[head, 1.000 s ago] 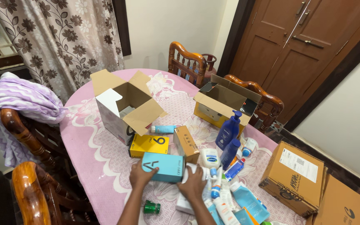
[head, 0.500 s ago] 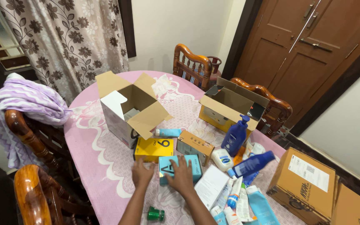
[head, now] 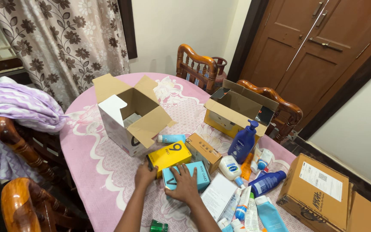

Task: The person unboxes various packages on a table, removing a smartphone box, a smaller rectangular box, and several cosmetic items, then places them into a larger cardboard box.

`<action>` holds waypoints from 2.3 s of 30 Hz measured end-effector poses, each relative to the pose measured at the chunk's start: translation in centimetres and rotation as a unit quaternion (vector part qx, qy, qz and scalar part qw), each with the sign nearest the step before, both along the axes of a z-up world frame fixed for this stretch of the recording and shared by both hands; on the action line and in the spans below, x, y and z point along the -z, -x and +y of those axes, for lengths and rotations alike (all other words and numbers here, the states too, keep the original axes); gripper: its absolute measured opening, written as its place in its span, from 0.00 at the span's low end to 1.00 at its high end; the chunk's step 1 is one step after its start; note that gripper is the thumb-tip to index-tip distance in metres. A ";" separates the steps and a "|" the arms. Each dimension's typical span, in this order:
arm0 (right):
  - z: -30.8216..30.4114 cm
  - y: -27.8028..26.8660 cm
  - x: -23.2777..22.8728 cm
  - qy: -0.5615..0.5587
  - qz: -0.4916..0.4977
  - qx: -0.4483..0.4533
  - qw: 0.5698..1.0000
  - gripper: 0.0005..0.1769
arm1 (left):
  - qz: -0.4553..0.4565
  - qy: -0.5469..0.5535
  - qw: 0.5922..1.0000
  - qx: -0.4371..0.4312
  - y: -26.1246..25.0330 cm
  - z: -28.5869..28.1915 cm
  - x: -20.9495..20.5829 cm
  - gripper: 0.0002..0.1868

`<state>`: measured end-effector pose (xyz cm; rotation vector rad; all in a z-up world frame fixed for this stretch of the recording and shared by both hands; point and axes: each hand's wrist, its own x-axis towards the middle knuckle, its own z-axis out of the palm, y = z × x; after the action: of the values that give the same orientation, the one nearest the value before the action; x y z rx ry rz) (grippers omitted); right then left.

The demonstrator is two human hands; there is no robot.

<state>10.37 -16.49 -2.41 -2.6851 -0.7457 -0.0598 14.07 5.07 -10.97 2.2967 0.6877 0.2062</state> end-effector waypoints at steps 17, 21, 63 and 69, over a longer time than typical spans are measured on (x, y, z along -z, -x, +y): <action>-2.7 -1.6 -1.8 0.047 0.057 0.099 0.992 0.41 | -0.050 0.005 0.999 -0.013 0.7 -3.5 -3.1 0.15; -1.2 -2.8 -0.5 -0.030 -0.042 0.077 0.996 0.30 | -0.173 -0.066 0.979 -0.087 2.5 1.3 -10.0 0.22; 2.4 -6.5 -3.0 -0.554 0.358 0.034 0.751 0.23 | -0.242 -0.300 0.904 0.185 3.1 6.3 -20.5 0.30; 0.7 -5.2 -3.6 -0.570 0.396 0.061 0.718 0.24 | -0.126 -0.289 0.942 0.119 6.1 7.7 -20.9 0.33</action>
<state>15.57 -15.81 1.22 -1.3114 -0.1077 0.4328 7.95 12.76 9.88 2.8095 0.2243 0.6473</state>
